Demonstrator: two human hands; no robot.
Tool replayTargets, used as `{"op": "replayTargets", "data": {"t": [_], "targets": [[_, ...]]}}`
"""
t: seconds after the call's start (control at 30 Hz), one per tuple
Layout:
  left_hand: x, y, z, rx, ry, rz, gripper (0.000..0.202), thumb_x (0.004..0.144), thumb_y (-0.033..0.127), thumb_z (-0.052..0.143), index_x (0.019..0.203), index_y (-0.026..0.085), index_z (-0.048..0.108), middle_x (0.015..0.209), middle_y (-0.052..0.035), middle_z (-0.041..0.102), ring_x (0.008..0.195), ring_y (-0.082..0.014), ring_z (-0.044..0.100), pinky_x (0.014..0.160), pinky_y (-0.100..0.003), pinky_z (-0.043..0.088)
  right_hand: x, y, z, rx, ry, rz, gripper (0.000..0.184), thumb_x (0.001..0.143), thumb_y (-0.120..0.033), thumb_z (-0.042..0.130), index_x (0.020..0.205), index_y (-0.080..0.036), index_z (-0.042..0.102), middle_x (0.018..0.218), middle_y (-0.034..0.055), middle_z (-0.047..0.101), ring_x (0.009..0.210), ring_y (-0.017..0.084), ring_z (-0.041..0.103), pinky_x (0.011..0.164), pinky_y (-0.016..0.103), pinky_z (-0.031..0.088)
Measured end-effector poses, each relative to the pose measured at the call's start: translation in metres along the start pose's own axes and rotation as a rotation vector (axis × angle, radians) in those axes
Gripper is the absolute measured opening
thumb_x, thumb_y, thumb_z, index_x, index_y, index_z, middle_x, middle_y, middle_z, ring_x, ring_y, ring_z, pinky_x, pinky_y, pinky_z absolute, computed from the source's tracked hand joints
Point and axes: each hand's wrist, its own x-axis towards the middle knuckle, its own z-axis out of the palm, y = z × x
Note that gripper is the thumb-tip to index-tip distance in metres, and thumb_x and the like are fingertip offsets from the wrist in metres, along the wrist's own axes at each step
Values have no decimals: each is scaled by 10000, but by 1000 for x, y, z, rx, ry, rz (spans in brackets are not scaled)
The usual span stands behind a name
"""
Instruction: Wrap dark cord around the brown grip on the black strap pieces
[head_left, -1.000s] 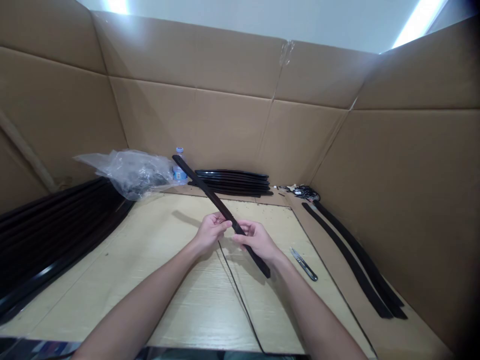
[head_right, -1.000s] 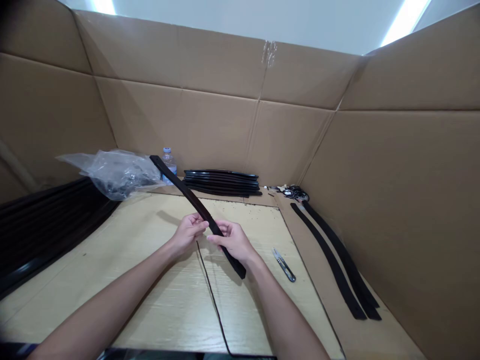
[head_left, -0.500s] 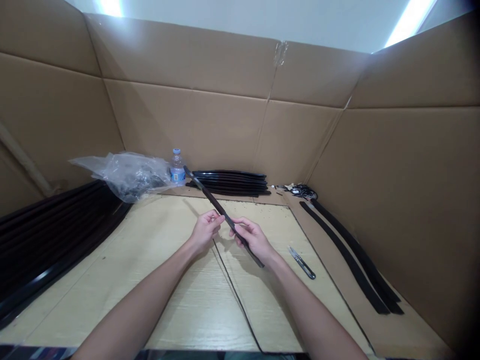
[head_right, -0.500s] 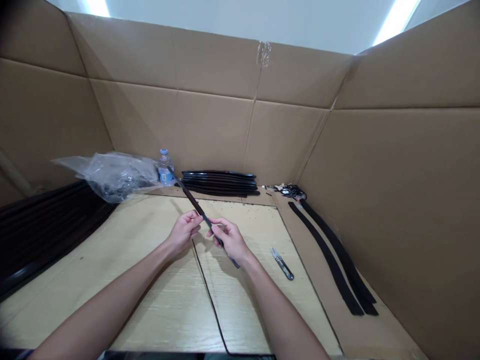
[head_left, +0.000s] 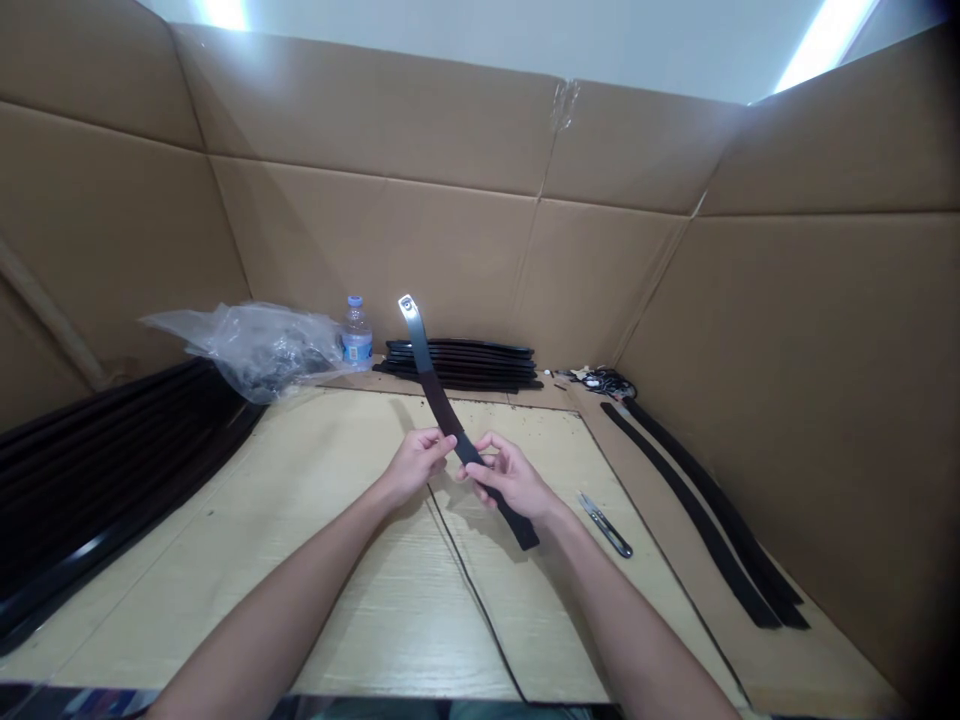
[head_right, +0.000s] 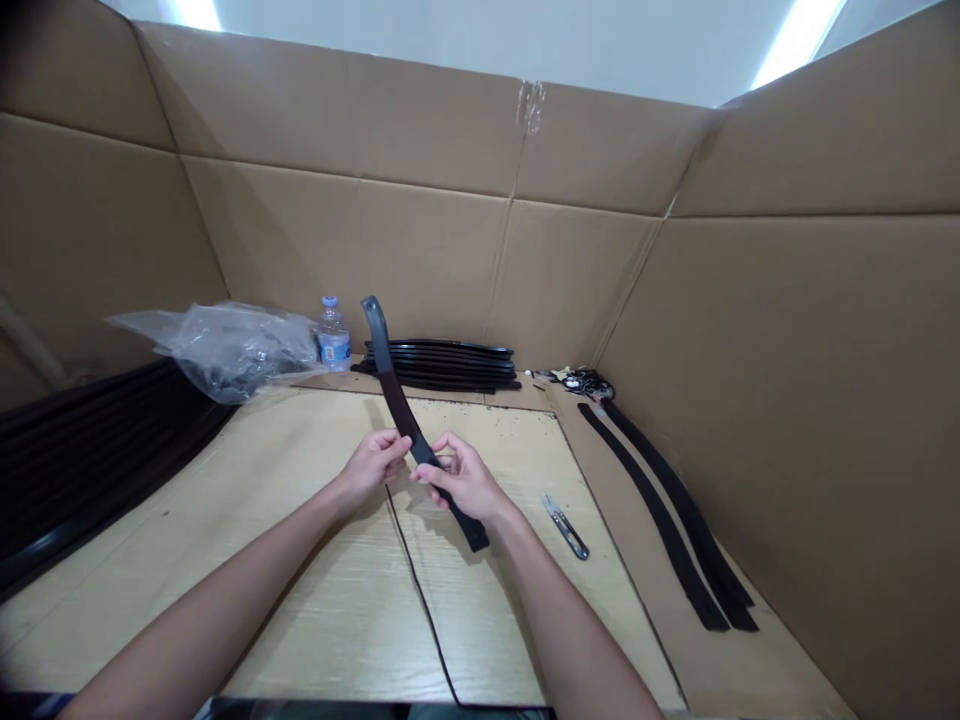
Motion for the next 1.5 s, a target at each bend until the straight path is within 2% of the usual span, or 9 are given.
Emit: {"op": "replayTargets", "data": {"t": [0.2,0.4,0.67,0.83,0.97,1.1,1.23,1.37,1.5], "targets": [[5,-4,-5,90,103,44,419,744,505,650,594,153,479,469,79,290,401,-49,217,419,-216,122,5,3,3,-5,142,-44,307,744,-409,691,944,-194,599,817,31,693,516,94,519,469,225,388],[3,-2,-2,100,69,21,387,709,494,687,650,144,533,461,84,310,403,-49,220,429,-216,135,6,10,5,-88,167,-26,348,666,-309,772,962,-165,660,811,18,669,656,122,595,595,251,470],[0,-1,-1,148,51,45,430,780,490,617,567,153,456,471,66,311,420,-56,223,431,-224,141,2,6,2,19,62,9,380,730,-395,718,965,-239,464,740,-19,677,456,98,540,421,212,420],[2,-2,-3,159,87,35,441,767,512,620,578,155,445,486,73,299,430,-55,211,430,-217,141,6,4,2,-20,114,-38,322,791,-486,615,915,-192,572,711,-10,635,447,70,460,420,201,334],[2,-4,-5,122,70,17,434,757,503,638,593,157,433,476,79,313,422,-49,225,429,-210,159,7,6,0,-114,119,-58,409,735,-410,706,1053,-169,618,700,-17,614,492,74,449,475,216,341],[0,-3,-5,100,-16,7,404,779,467,634,609,153,445,466,84,301,409,-44,228,431,-211,149,5,6,-5,-118,50,-43,315,688,-332,758,929,-155,659,762,1,644,623,107,544,580,233,415],[-2,0,-4,117,-59,20,384,805,432,619,602,149,459,454,76,327,404,-48,247,432,-219,154,2,4,-5,-59,17,-61,319,669,-287,779,889,-183,572,793,-8,660,603,114,588,561,240,454],[-1,2,-3,170,-55,49,386,830,431,587,600,136,490,464,65,349,418,-52,256,436,-223,166,0,1,0,22,24,-25,353,715,-333,743,881,-219,454,801,2,685,481,93,542,419,199,381],[1,0,-4,183,11,67,407,816,459,592,596,145,455,475,73,314,431,-52,239,437,-220,157,2,0,2,22,105,-27,246,791,-369,660,897,-192,525,779,10,670,495,73,501,454,198,368]]}}
